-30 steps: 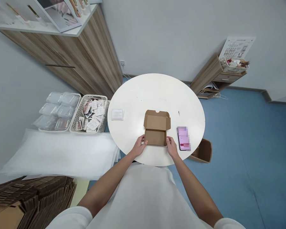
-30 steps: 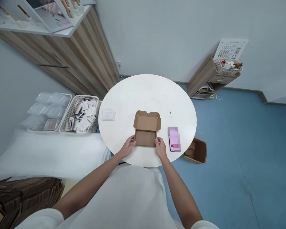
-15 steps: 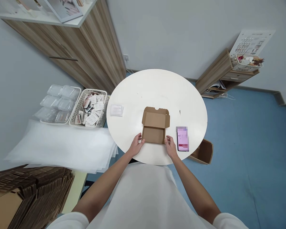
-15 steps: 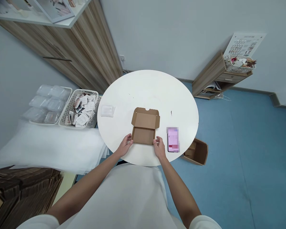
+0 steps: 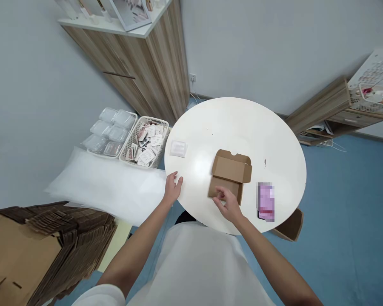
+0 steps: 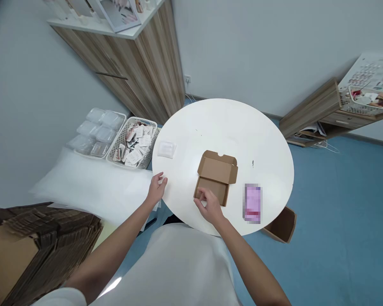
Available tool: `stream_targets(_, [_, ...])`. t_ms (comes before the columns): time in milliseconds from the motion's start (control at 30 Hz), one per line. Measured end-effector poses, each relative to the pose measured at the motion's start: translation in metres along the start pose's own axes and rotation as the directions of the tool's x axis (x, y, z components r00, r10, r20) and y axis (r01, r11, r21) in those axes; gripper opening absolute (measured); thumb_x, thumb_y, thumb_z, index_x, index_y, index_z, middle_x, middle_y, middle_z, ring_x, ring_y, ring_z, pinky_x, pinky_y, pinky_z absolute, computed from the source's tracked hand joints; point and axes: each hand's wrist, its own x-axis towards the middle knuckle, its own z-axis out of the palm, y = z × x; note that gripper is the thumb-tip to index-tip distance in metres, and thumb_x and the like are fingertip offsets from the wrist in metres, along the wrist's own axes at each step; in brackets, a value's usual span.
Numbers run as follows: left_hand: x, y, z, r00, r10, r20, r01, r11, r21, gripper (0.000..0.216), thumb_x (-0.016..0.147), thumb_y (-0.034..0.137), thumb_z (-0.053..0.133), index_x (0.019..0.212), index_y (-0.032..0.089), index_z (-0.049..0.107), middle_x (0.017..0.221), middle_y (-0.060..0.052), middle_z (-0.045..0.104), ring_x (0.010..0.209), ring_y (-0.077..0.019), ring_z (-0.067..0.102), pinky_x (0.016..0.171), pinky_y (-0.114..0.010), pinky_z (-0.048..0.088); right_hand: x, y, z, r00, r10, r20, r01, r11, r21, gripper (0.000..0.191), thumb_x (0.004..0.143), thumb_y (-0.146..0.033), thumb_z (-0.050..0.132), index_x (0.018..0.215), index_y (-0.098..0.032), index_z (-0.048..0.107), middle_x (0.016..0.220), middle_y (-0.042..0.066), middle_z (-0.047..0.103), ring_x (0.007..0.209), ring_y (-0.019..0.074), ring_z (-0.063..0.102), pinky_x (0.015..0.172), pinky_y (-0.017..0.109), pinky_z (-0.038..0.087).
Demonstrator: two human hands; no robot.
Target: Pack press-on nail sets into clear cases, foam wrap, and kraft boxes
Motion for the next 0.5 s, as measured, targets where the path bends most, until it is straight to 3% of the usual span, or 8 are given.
stream_targets(67, [0.025, 0.000, -0.015, 0.999, -0.016, -0.030, 0.017, 1.000, 0.008, 0.046, 0.080, 0.041, 0.045, 0.120, 0.017, 0.041, 0.122, -0.014, 0.040, 0.107, -0.0218, 0.046, 0.082, -0.035, 0.044, 0.029, -0.019, 0.020, 0.998, 0.021, 0.054, -0.023, 0.999, 0.040, 0.034, 0.077, -0.037, 0.048, 0.109, -0.023, 0.050, 0.092, 0.006, 0.058, 0.080, 0.0176, 0.055, 0.073, 0.035, 0.046])
stream_targets(200, [0.076, 0.003, -0.035, 0.999, -0.002, -0.048, 0.003, 1.000, 0.012, 0.044, 0.078, 0.036, 0.049, 0.118, 0.017, 0.046, 0.122, -0.013, 0.043, 0.105, -0.0217, 0.049, 0.082, -0.034, 0.045, 0.092, -0.036, 0.065, 0.984, 0.177, 0.030, -0.179, 0.966, 0.186, 0.039, 0.073, -0.040, 0.053, 0.109, -0.023, 0.053, 0.106, 0.006, 0.058, 0.086, 0.0163, 0.057, 0.076, 0.033, 0.047])
stream_targets(333, [0.118, 0.004, -0.039, 1.000, 0.009, 0.000, -0.009, 1.000, -0.024, 0.043, 0.079, 0.033, 0.049, 0.118, 0.015, 0.048, 0.122, -0.012, 0.047, 0.106, -0.0205, 0.049, 0.086, -0.032, 0.043, 0.149, -0.031, 0.101, 0.943, 0.331, 0.023, -0.319, 0.886, 0.337, 0.055, 0.068, -0.045, 0.060, 0.115, -0.020, 0.050, 0.119, 0.010, 0.053, 0.106, 0.0214, 0.052, 0.086, 0.036, 0.044])
stream_targets(500, [0.150, 0.000, -0.034, 0.997, -0.070, 0.030, 0.071, 0.997, -0.010, 0.055, 0.080, 0.032, 0.048, 0.129, 0.012, 0.034, 0.123, -0.014, 0.047, 0.106, -0.0212, 0.050, 0.091, -0.034, 0.037, 0.196, -0.021, 0.124, 0.891, 0.450, -0.063, -0.389, 0.828, 0.403, 0.062, 0.070, -0.045, 0.057, 0.123, -0.017, 0.042, 0.128, 0.011, 0.045, 0.113, 0.0216, 0.047, 0.092, 0.037, 0.039])
